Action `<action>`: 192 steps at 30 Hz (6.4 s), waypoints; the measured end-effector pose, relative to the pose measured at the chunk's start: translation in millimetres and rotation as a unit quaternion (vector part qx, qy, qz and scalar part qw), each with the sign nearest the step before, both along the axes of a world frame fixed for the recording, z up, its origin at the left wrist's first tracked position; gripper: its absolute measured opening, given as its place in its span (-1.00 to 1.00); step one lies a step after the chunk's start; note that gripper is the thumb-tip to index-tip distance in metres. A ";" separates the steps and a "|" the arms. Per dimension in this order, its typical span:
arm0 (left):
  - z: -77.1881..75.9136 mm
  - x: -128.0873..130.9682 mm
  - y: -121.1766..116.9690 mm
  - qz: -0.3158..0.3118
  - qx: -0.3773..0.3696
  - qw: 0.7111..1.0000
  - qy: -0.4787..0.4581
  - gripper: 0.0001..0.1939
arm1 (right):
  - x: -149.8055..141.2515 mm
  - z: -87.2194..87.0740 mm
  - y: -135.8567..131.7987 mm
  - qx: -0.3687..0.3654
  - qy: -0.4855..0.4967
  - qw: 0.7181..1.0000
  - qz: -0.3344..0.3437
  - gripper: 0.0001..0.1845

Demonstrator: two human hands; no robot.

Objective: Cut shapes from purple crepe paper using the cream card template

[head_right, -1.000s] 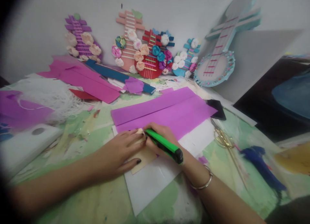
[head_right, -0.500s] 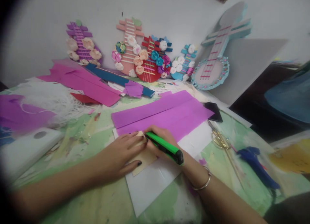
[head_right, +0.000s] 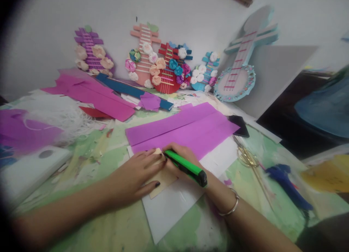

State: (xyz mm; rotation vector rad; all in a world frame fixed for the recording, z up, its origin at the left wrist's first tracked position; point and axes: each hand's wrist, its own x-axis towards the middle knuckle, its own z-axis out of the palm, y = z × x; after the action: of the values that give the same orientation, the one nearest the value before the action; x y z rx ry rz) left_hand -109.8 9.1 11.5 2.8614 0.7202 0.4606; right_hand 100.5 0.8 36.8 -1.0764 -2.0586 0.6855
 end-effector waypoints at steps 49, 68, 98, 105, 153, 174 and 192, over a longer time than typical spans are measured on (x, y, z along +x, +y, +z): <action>1.4 0.8 -0.2 0.001 -0.004 1.000 0.019 -0.50 | 0.4 -5.8 -8.1 0.002 -0.055 0.995 -0.080 -0.76; 1.5 1.6 0.5 0.000 0.008 1.000 0.022 -0.50 | 3.7 -13.5 -7.3 0.032 -0.084 0.992 -0.094 -0.76; -1.2 0.9 1.0 0.001 0.020 0.999 0.028 -0.48 | 5.1 1.7 -20.8 -0.015 -0.065 0.997 -0.047 -0.77; -1.7 0.3 -0.3 0.007 0.014 1.000 0.013 -0.50 | 5.0 0.1 -21.7 -0.016 -0.051 0.997 -0.047 -0.79; -1.8 -0.4 -0.1 0.008 0.014 1.000 0.009 -0.53 | 8.0 5.0 -36.9 -0.031 -0.045 0.996 -0.071 -0.76; -0.3 0.7 1.0 0.007 0.031 0.998 0.051 -0.53 | 11.0 -3.4 -39.6 0.001 -0.063 0.995 -0.083 -0.73; -4.0 -0.2 1.2 0.015 0.025 0.998 0.058 -0.52 | 11.9 -9.8 -43.4 0.000 -0.087 0.991 -0.103 -0.67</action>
State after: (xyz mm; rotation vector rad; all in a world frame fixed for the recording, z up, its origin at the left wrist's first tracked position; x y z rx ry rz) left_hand -110.0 10.3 7.5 2.9473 0.7835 0.3220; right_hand 112.4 -42.6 27.0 -1.3694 -2.0526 0.5027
